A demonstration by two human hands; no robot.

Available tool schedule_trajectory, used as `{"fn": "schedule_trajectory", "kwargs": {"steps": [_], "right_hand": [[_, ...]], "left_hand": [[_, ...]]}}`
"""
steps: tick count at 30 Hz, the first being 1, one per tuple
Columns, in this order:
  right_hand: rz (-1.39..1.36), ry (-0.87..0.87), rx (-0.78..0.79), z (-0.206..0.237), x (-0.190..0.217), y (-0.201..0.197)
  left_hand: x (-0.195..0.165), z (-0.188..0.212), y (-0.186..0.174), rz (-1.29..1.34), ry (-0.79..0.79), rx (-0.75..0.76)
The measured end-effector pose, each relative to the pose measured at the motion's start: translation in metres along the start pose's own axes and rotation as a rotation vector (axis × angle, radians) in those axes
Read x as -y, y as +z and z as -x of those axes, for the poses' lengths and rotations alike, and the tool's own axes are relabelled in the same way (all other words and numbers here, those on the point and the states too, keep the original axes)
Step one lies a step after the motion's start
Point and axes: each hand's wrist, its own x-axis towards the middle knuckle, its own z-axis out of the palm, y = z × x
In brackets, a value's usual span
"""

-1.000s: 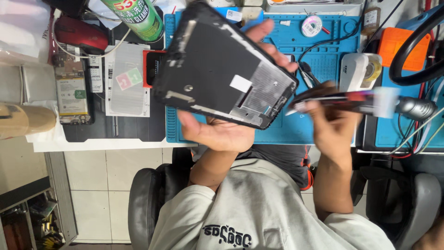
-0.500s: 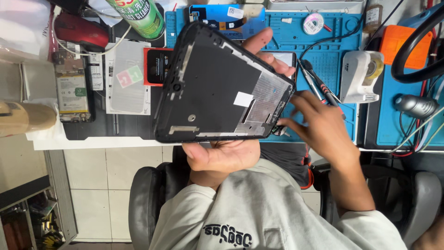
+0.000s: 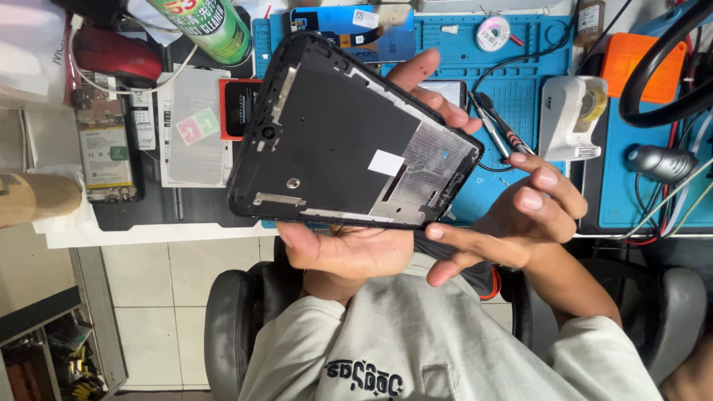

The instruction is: The person holds a phone mid-frame and squeezes adhesive from a tube along its edge, working around the frame. They then press and align the frame, set it down, and later use a small tool to work along the phone's edge on the mat.

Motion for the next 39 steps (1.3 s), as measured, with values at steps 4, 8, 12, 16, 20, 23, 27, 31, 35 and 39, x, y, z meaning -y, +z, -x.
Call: {"fn": "schedule_trajectory", "kwargs": {"steps": [4,8,12,16,20,23,27,31,35,39], "right_hand": [[0.014,0.026,-0.003,0.001,-0.001,-0.002],[0.077,0.042,-0.078,0.0,-0.007,0.0],[0.004,0.003,-0.147,-0.003,-0.003,0.005],[0.017,-0.018,0.007,-0.006,-0.003,0.0],[0.115,0.091,-0.039,-0.004,-0.015,-0.002],[0.091,0.072,-0.095,0.0,-0.015,-0.002],[0.018,-0.024,-0.026,0.003,-0.012,-0.002],[0.136,0.044,-0.071,0.001,-0.025,-0.001],[0.103,0.071,-0.114,0.0,-0.02,-0.004],[0.041,-0.056,-0.018,0.001,-0.01,-0.006]], "left_hand": [[-0.001,0.0,0.0,-0.04,-0.002,0.006],[0.0,0.001,-0.004,0.012,0.017,0.021],[0.0,0.003,-0.007,0.062,0.003,0.032],[0.0,0.002,-0.009,0.001,0.005,0.049],[-0.001,0.0,-0.008,-0.01,0.007,0.048],[-0.002,0.001,-0.007,0.003,0.012,0.05],[-0.005,0.001,-0.005,-0.006,-0.023,0.043],[-0.003,-0.003,-0.003,-0.034,0.027,0.062],[-0.006,-0.002,-0.002,-0.024,-0.015,0.049],[-0.008,-0.004,-0.002,-0.068,-0.027,0.05]]}}
